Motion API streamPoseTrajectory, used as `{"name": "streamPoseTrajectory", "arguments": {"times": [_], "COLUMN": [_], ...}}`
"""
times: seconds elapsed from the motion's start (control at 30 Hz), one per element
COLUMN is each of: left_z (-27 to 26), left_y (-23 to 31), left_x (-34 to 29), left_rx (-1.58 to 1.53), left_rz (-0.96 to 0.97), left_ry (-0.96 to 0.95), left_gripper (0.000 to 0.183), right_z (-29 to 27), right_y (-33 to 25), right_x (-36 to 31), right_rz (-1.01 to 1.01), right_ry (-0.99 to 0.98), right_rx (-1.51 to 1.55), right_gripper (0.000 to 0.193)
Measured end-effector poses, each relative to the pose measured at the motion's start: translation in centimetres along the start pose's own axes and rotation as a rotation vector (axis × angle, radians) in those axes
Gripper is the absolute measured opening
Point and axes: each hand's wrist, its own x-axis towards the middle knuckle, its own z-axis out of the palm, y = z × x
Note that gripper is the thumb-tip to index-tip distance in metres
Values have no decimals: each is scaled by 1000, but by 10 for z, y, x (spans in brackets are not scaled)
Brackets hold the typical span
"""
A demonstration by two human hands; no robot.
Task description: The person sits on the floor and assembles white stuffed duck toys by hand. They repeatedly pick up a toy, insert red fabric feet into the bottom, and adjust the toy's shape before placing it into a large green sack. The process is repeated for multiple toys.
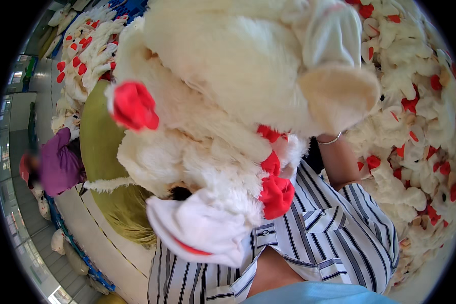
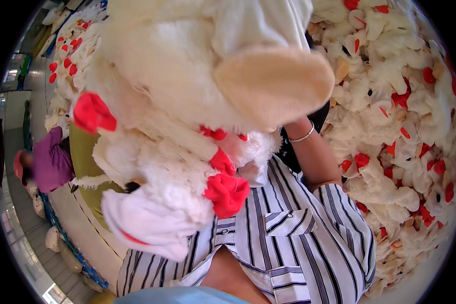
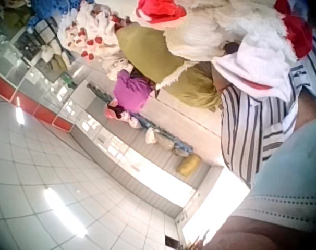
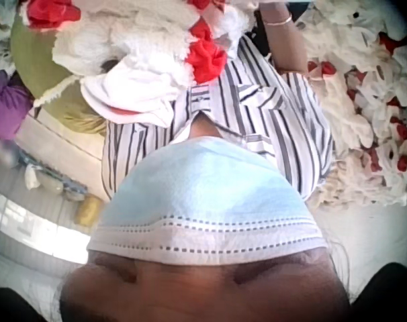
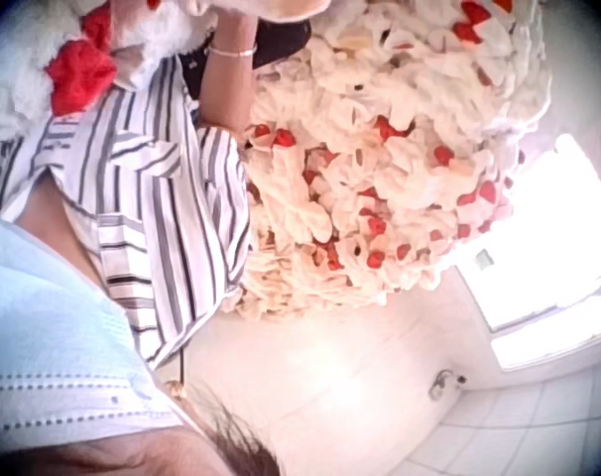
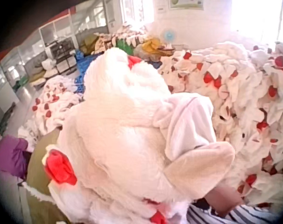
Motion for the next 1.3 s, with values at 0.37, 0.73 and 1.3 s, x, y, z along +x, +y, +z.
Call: {"name": "streamPoseTrajectory", "arguments": {"times": [0.37, 0.73, 1.3], "left_z": [35, -49, -61], "left_y": [4, 36, 86], "left_x": [5, -15, 66], "left_rx": [593, -416, -802], "left_rz": [-50, -181, 10], "left_ry": [-192, 155, 180], "left_gripper": [56, 17, 32], "right_z": [77, 58, 87], "right_y": [78, 39, 17], "right_x": [-63, -58, 10], "right_rz": [587, 521, 407], "right_ry": [-5, 300, 156], "right_rx": [9, 143, 130], "right_gripper": [73, 33, 38]}}
